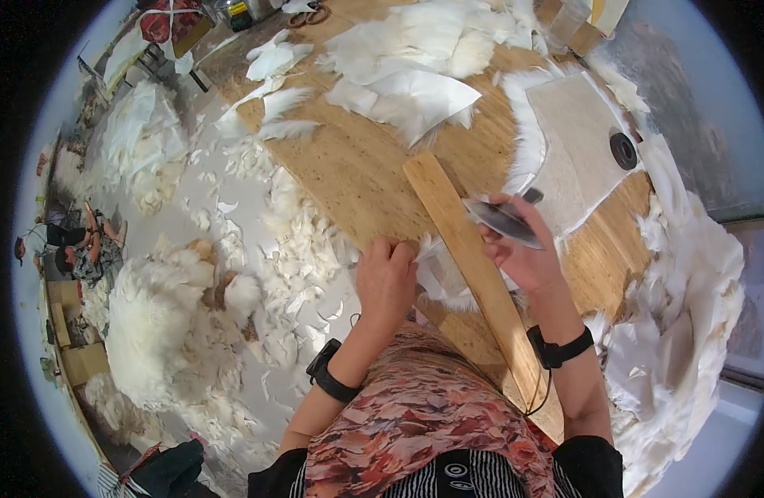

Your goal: Handling, sorting, and trimming pieces of white animal fur/hides on a workshop table.

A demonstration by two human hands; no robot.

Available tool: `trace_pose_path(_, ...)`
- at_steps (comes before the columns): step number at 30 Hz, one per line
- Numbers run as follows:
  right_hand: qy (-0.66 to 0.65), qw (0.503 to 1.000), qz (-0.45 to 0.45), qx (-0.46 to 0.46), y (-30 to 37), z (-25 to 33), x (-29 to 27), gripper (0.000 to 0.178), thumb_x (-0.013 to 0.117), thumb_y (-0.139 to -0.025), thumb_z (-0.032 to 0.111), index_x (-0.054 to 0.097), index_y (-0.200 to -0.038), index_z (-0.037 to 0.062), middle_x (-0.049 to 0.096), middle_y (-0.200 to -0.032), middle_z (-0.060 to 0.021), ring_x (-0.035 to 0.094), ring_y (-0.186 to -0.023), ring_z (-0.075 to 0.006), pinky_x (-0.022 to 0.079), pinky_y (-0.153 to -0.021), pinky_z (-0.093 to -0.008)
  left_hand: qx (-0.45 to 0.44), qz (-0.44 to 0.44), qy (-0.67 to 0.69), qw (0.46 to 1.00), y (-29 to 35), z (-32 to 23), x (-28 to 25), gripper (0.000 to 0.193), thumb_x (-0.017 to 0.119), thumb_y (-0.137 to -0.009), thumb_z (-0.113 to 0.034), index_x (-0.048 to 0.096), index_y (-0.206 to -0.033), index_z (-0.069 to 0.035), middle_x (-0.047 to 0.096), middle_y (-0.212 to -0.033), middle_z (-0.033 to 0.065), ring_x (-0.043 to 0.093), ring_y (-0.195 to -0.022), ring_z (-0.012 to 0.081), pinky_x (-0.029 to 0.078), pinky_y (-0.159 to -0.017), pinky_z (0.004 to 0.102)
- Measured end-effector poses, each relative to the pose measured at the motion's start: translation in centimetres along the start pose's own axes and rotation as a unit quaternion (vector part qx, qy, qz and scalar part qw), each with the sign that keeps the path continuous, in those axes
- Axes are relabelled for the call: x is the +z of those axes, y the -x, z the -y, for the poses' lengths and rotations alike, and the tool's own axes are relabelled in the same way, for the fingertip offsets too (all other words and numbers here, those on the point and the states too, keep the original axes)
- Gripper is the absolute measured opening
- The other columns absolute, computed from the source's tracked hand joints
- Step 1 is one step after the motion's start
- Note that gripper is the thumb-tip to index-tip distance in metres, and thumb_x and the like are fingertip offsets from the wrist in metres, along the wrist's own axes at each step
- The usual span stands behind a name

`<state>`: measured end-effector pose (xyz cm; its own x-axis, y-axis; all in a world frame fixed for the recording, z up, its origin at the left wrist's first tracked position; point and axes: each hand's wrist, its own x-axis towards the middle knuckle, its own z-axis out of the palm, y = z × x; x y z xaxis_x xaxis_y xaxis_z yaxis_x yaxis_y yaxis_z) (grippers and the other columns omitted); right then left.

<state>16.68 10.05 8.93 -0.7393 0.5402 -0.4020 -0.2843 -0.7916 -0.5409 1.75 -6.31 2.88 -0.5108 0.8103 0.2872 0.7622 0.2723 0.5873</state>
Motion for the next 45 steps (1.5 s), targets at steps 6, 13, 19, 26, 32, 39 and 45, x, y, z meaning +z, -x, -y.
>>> trace_pose_path(6, 0.377, 0.921, 0.032, -0.095, -0.7, -3.3, -1.4, 0.018, 0.062, -0.092, 0.017, 0.064, -0.106, 0.0055, 0.063, -0.101, -0.0019, 0.058, -0.088, -0.0094, 0.048, -0.071, -0.0257, -0.033, 0.044, -0.001, 0.998, -0.5, -0.1, -0.2, 0.013, 0.072, -0.076, -0.014, 0.065, -0.086, -0.007, 0.061, -0.081, 0.0102, 0.058, -0.082, 0.0330, 0.045, -0.072, 0.0430)
trace_pose_path(13, 0.601, 0.782, 0.088, -0.141, -0.3, -4.6, -0.3, 0.019, 0.064, -0.088, 0.013, 0.064, -0.106, 0.0045, 0.067, -0.093, -0.0085, 0.064, -0.085, -0.0205, 0.050, -0.077, -0.0322, -0.063, 0.029, 0.068, 0.995, -1.1, 1.0, -0.1, 0.012, 0.073, -0.074, -0.014, 0.070, -0.078, -0.002, 0.067, -0.075, 0.0143, 0.064, -0.075, 0.0337, 0.049, -0.067, 0.0407)
trace_pose_path(19, 0.670, 0.711, 0.088, -0.196, -0.5, -5.3, -0.4, 0.017, 0.063, -0.090, 0.014, 0.066, -0.105, 0.0052, 0.068, -0.089, -0.0077, 0.063, -0.077, -0.0188, 0.048, -0.070, -0.0304, -0.088, 0.034, 0.083, 0.992, -1.2, 0.5, -0.1, 0.012, 0.072, -0.071, -0.012, 0.069, -0.079, -0.002, 0.065, -0.075, 0.0144, 0.063, -0.074, 0.0332, 0.049, -0.067, 0.0401)
trace_pose_path(26, 0.730, 0.656, 0.033, -0.191, -1.5, -6.1, 0.3, 0.019, 0.063, -0.089, 0.018, 0.068, -0.103, 0.0051, 0.070, -0.095, -0.0114, 0.066, -0.086, -0.0282, 0.050, -0.077, -0.0360, -0.015, 0.029, 0.105, 0.994, -0.3, -0.8, -0.1, 0.011, 0.071, -0.069, -0.006, 0.067, -0.078, -0.003, 0.065, -0.078, 0.0142, 0.061, -0.077, 0.0352, 0.048, -0.069, 0.0409)
trace_pose_path(32, 0.642, 0.729, 0.053, -0.232, -0.1, -5.9, 0.2, 0.020, 0.060, -0.087, 0.016, 0.068, -0.102, 0.0053, 0.068, -0.090, -0.0165, 0.066, -0.084, -0.0344, 0.051, -0.076, -0.0395, -0.116, -0.019, 0.233, 0.965, 0.0, -0.6, -1.0, 0.008, 0.071, -0.075, -0.005, 0.065, -0.077, 0.000, 0.062, -0.072, 0.0119, 0.059, -0.065, 0.0274, 0.046, -0.062, 0.0352)
trace_pose_path(39, 0.651, 0.755, 0.051, -0.056, 3.1, -4.5, 0.1, 0.020, 0.063, -0.082, 0.014, 0.067, -0.099, 0.0047, 0.066, -0.083, -0.0145, 0.063, -0.075, -0.0330, 0.051, -0.073, -0.0379, -0.141, 0.033, 0.342, 0.928, 0.8, -3.1, -3.2, 0.011, 0.071, -0.082, -0.004, 0.063, -0.076, 0.001, 0.057, -0.074, -0.0005, 0.051, -0.066, 0.0065, 0.042, -0.060, 0.0238)
trace_pose_path(45, 0.685, 0.703, 0.082, -0.172, 4.7, -5.5, -1.9, 0.019, 0.065, -0.083, 0.011, 0.066, -0.101, 0.0023, 0.064, -0.085, -0.0066, 0.060, -0.079, -0.0159, 0.047, -0.073, -0.0284, -0.117, -0.078, 0.380, 0.914, -1.1, -3.5, -5.8, 0.007, 0.067, -0.084, -0.001, 0.064, -0.078, -0.001, 0.057, -0.071, -0.0028, 0.049, -0.066, 0.0054, 0.039, -0.060, 0.0213)
